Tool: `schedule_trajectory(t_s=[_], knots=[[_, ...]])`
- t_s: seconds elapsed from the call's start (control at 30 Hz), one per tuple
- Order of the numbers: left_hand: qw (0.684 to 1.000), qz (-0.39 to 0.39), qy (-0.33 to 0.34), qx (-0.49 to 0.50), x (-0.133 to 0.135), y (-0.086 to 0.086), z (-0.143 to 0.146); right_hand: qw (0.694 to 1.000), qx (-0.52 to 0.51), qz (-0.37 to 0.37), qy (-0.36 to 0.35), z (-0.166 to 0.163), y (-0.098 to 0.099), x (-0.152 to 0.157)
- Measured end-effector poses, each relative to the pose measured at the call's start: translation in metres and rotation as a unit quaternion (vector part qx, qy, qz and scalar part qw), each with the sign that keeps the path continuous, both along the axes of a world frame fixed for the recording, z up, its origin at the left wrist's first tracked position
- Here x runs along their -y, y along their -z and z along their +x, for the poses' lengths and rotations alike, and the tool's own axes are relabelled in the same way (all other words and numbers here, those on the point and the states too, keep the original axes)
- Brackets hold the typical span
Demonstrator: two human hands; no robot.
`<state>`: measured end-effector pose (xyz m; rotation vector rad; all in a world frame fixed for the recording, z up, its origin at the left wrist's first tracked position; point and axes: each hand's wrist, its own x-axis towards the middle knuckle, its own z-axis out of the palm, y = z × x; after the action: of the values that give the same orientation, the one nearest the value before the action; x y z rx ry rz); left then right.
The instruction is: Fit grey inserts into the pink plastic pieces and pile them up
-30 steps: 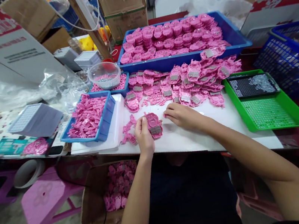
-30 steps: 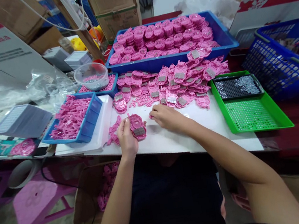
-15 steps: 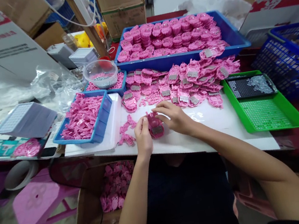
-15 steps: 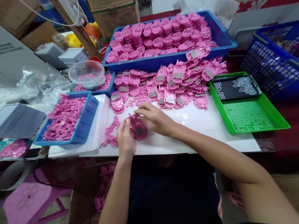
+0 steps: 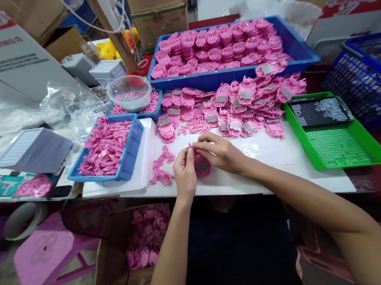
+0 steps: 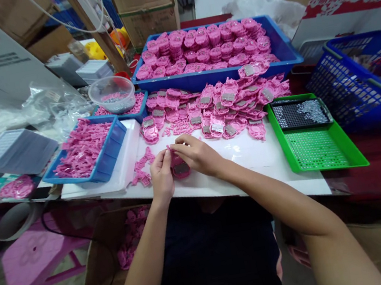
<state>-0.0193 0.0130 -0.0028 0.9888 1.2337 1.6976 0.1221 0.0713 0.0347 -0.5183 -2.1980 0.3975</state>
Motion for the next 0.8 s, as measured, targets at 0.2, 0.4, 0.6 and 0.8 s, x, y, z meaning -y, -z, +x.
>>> schedule_trajectory(t_s=[0.2, 0.4, 0.6, 0.8], knots=[[0.999, 0.03, -0.011, -0.027, 0.007, -0.01, 0.002, 0.993, -0.073, -0.091, 0.036, -0.001, -0.01, 0.006], [0.98, 0.113, -0.117, -0.117, 0.011, -0.014, 0.004, 0.99, -0.066, -0.122, -0.011, -0.001, -0.015, 0.012], [0.95, 0.151, -0.152, -0.228, 0.012, -0.012, 0.006, 0.99, -0.052, -0.133, -0.015, -0.003, -0.012, 0.015], [0.933, 0.146, -0.174, -0.28, 0.016, -0.016, 0.01, 0.983, -0.063, -0.171, -0.005, -0.011, -0.011, 0.02]])
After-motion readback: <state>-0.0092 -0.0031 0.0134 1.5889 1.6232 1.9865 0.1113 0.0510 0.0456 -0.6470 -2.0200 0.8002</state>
